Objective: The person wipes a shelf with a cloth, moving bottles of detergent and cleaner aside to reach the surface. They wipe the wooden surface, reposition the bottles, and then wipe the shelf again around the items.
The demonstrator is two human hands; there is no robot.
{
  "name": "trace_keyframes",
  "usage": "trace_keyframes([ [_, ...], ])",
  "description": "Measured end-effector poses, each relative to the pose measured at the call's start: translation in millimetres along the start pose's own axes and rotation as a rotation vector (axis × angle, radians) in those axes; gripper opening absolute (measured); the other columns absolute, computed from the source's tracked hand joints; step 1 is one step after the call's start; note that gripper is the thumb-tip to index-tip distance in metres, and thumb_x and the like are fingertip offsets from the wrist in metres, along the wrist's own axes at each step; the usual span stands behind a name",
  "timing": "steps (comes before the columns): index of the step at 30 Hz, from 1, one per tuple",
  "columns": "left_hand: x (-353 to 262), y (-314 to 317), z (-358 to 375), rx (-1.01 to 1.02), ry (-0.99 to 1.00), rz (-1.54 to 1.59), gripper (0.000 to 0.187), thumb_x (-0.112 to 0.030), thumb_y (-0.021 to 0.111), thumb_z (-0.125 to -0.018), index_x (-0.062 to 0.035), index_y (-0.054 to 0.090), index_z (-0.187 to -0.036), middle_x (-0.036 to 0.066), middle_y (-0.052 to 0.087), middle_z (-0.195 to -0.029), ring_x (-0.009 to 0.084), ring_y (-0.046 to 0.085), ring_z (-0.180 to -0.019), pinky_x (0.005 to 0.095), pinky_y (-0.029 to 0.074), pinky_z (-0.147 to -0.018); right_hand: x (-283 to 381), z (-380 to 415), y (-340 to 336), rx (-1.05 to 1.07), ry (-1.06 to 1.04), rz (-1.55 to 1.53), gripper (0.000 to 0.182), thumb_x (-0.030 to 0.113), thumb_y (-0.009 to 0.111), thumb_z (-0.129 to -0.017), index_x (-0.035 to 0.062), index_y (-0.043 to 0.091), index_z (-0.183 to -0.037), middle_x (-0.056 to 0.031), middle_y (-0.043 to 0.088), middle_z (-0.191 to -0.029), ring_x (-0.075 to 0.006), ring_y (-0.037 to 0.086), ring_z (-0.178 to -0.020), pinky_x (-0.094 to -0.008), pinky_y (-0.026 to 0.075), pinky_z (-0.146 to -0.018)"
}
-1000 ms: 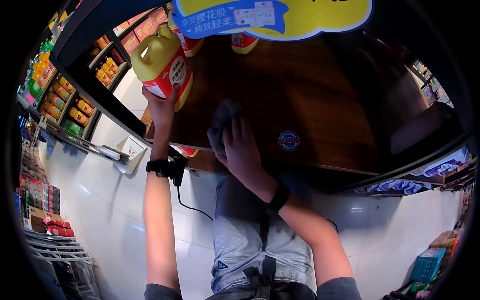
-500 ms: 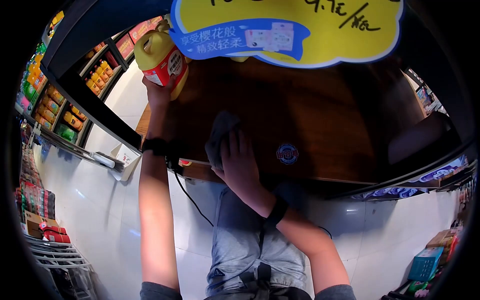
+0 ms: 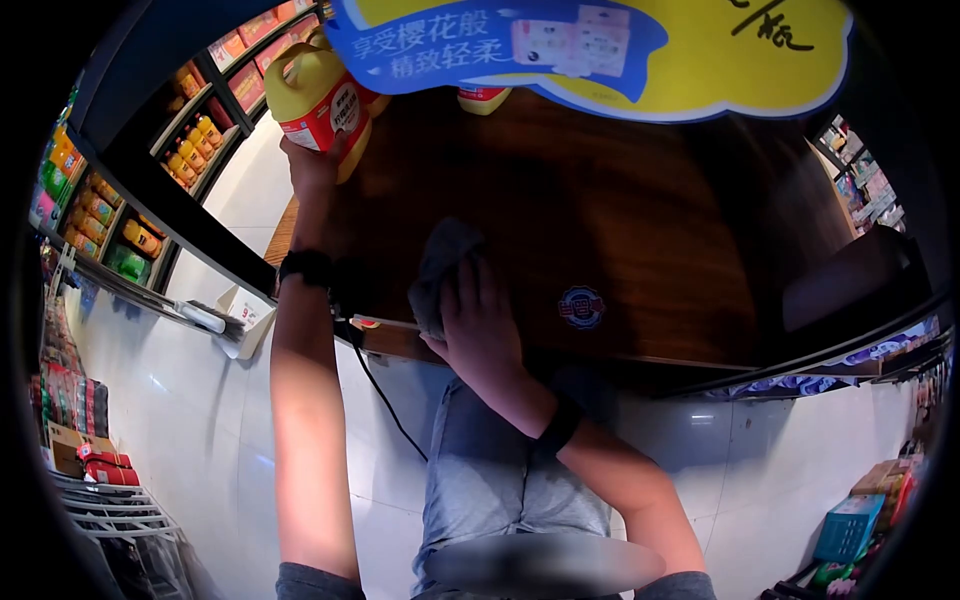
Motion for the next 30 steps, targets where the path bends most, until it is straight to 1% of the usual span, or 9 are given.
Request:
trace_keyframes([
  [9, 22, 6, -17, 0.082, 0.060, 0.047, 0.088, -0.034, 0.075, -0.061, 0.0012, 0.023, -0.123, 0.026, 0.043, -0.118, 0.0369, 0.045, -0.108, 0.0421, 0.038, -0.088, 1, -3, 0, 0.004, -0.028, 0.000, 0.066, 0.046, 0.064, -0.067, -0.0015, 0.048, -0.111, -0.0212, 0.039, -0.122, -0.0350, 0.034, -0.117, -0.0453, 0.029, -0.097],
  [13, 25, -6, 17, 0.140, -0.149, -0.318, 0.116, -0.047, 0.069, -0.062, 0.0011, -0.009, -0.132, 0.036, 0.022, -0.127, 0.0457, 0.029, -0.117, 0.0488, 0.030, -0.095, 1, -4, 4, 0.039, -0.039, -0.002, 0.066, 0.047, 0.062, -0.069, -0.0009, 0.048, -0.111, -0.0203, 0.039, -0.124, -0.0342, 0.034, -0.117, -0.0431, 0.030, -0.097],
  [15, 12, -26, 51, 0.028, 0.153, -0.242, 0.104, -0.033, 0.069, -0.067, 0.0041, -0.002, -0.133, 0.033, 0.026, -0.127, 0.0437, 0.032, -0.116, 0.0445, 0.031, -0.095, 0, -6, 3, 0.046, -0.046, -0.011, 0.065, 0.048, 0.061, -0.070, -0.0008, 0.048, -0.112, -0.0202, 0.039, -0.124, -0.0341, 0.034, -0.117, -0.0423, 0.031, -0.097],
  [17, -48, -69, 114, 0.093, 0.430, -0.112, 0.076, -0.012, 0.061, -0.075, 0.0033, 0.014, -0.133, 0.027, 0.034, -0.125, 0.0395, 0.037, -0.114, 0.0423, 0.032, -0.094, -1, -5, 3, 0.030, -0.043, -0.023, 0.065, 0.048, 0.060, -0.071, -0.0008, 0.047, -0.112, -0.0204, 0.039, -0.125, -0.0344, 0.034, -0.117, -0.0420, 0.031, -0.096],
  [18, -51, -78, 141, 0.317, 0.373, 0.028, 0.069, -0.008, 0.058, -0.075, 0.0010, 0.020, -0.132, 0.022, 0.036, -0.127, 0.0370, 0.037, -0.115, 0.0412, 0.032, -0.095, 0, -5, 3, 0.027, -0.057, -0.031, 0.065, 0.048, 0.060, -0.071, -0.0009, 0.047, -0.112, -0.0206, 0.039, -0.125, -0.0347, 0.033, -0.117, -0.0424, 0.031, -0.096],
  [19, -73, -92, 173, 0.283, 0.560, -0.121, 0.064, -0.004, 0.057, -0.073, -0.0005, 0.028, -0.130, 0.020, 0.040, -0.123, 0.0361, 0.039, -0.114, 0.0406, 0.032, -0.095, -1, -6, 3, 0.026, -0.072, -0.036, 0.065, 0.048, 0.060, -0.071, -0.0010, 0.047, -0.112, -0.0208, 0.039, -0.125, -0.0349, 0.033, -0.117, -0.0428, 0.031, -0.096],
  [24, -78, -160, 309, 0.612, 0.428, -0.234, 0.039, -0.010, 0.058, -0.072, -0.0004, 0.049, -0.110, 0.018, 0.049, -0.109, 0.0345, 0.044, -0.105, 0.0416, 0.036, -0.090, 0, -9, 8, -0.004, -0.189, -0.092, 0.065, 0.046, 0.060, -0.073, -0.0037, 0.046, -0.112, -0.0228, 0.038, -0.123, -0.0368, 0.033, -0.117, -0.0450, 0.028, -0.097],
  [27, -71, -242, 392, 0.852, -0.099, -0.282, 0.044, -0.011, 0.056, -0.077, -0.0017, 0.043, -0.119, 0.020, 0.051, -0.106, 0.0348, 0.049, -0.098, 0.0382, 0.039, -0.085, 2, -24, 2, 0.061, -0.254, -0.085, 0.066, 0.045, 0.060, -0.073, -0.0055, 0.045, -0.112, -0.0240, 0.038, -0.123, -0.0377, 0.032, -0.117, -0.0461, 0.026, -0.098],
  [30, -45, -359, 523, 1.042, -0.555, -0.550, 0.052, -0.026, 0.055, -0.079, -0.0001, 0.040, -0.121, 0.021, 0.047, -0.117, 0.0355, 0.046, -0.107, 0.0401, 0.037, -0.091, 5, -23, 8, 0.051, -0.281, -0.092, 0.066, 0.044, 0.061, -0.073, -0.0062, 0.044, -0.113, -0.0244, 0.037, -0.124, -0.0383, 0.031, -0.117, -0.0471, 0.024, -0.100],
])
Point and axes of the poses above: each hand's wrist, its own z-axis away from the middle knuckle, its own y-axis out of the palm, x = y × z, the point moved 3 cm from there along -z, towards the middle knuckle
